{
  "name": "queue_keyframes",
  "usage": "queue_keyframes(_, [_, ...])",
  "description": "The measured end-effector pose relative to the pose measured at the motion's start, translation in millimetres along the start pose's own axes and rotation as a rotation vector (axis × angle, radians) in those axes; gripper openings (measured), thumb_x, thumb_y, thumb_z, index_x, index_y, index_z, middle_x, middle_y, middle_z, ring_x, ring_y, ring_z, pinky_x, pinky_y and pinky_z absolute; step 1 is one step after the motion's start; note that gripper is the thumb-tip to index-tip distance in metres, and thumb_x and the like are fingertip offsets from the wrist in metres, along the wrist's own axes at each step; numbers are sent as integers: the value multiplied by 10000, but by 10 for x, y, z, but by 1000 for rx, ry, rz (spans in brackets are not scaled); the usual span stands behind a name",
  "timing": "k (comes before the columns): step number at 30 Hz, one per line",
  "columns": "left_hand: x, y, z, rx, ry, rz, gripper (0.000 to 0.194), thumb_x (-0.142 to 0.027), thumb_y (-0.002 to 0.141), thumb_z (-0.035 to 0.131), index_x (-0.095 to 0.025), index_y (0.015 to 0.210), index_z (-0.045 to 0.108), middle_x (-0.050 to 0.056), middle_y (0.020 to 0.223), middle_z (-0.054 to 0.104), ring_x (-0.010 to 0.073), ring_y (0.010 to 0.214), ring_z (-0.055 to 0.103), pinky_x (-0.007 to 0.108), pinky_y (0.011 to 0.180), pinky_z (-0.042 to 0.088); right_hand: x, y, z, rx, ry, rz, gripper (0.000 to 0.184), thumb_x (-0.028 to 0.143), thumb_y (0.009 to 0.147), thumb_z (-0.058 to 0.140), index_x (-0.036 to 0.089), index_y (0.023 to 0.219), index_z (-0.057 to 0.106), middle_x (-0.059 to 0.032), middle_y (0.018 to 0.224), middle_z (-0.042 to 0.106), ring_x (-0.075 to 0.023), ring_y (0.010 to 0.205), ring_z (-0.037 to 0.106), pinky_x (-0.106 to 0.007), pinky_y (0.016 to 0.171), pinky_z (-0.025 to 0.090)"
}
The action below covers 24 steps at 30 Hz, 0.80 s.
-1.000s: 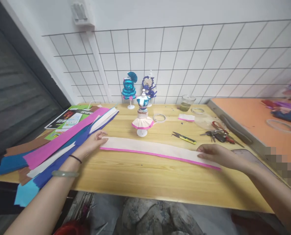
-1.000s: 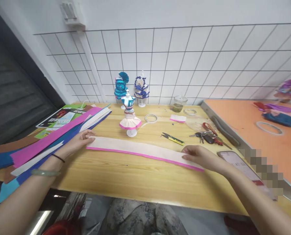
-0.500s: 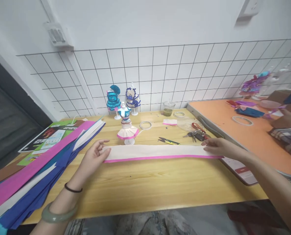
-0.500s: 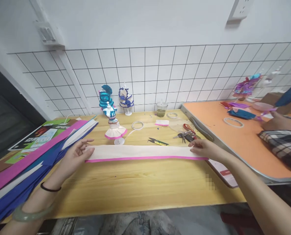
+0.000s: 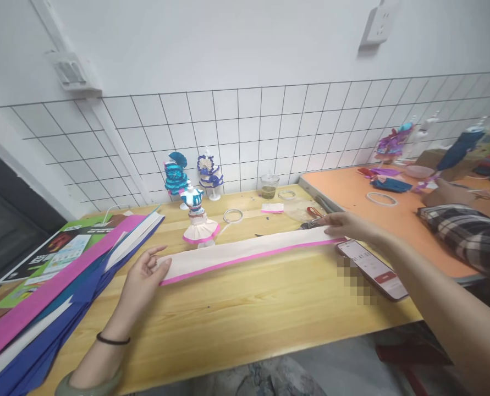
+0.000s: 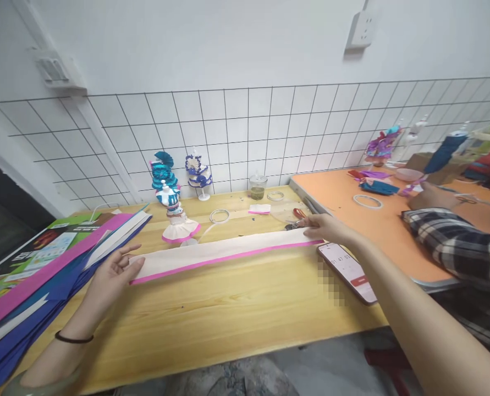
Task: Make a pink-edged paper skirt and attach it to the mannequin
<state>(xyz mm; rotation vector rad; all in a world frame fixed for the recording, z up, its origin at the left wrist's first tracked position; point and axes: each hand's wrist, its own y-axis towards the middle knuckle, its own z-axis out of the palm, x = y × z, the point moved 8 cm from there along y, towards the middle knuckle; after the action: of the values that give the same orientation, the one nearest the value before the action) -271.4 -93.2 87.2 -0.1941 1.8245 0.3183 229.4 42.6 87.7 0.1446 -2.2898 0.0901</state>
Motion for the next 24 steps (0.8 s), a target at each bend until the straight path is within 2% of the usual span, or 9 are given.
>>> queue_keyframes(2, [56, 9, 8, 10, -10, -7, 615, -510, 626, 666, -191, 1114, 471, -22, 699, 569, 140, 644, 591, 229, 576, 458, 0, 19, 57, 93, 49, 9, 393, 333, 588, 671, 158, 940, 665, -15, 790, 647, -148, 660, 562, -240, 576, 429])
queue_keyframes(4, [94, 12, 17, 10, -6, -6, 621, -522, 626, 662, -195, 1118, 472, -20, 706, 578, 148, 650, 601, 231, 569, 459, -1, 40, 74, 120, 77, 14, 424, 352, 607, 665, 164, 986, 649, -19, 834, 647, -147, 686, 562, -241, 595, 434])
queue_keyframes(9, [126, 6, 3, -18, -11, -15, 641, -533, 620, 661, -189, 1127, 476, -12, 702, 593, 155, 650, 603, 230, 558, 458, -32, 75, 77, 134, 115, 30, 470, 403, 622, 676, 160, 1022, 639, -32, 828, 644, -132, 651, 538, -240, 577, 427])
queue_keyframes(15, [141, -9, 42, -9, -24, -86, 739, -527, 561, 702, -156, 1153, 461, -18, 677, 586, 164, 715, 606, 247, 658, 469, -106, 125, 64, 123, 156, 44, 541, 478, 633, 671, 166, 1074, 621, -49, 858, 642, -125, 619, 526, -247, 560, 427])
queue_keyframes(18, [167, -9, 71, -36, -53, -87, 752, -526, 557, 703, -142, 1155, 459, -18, 672, 582, 156, 705, 597, 244, 668, 462, -173, 169, 70, 119, 168, 51, 563, 478, 623, 680, 159, 1081, 616, -41, 813, 635, -112, 571, 495, -244, 519, 403])
queue_keyframes(24, [281, 29, 95, -12, -107, -40, 684, -455, 614, 702, -167, 1179, 447, -43, 650, 551, 123, 668, 580, 226, 669, 453, -272, 196, 93, 134, 188, 62, 551, 479, 613, 687, 157, 1055, 627, -2, 660, 590, -101, 523, 455, -237, 491, 372])
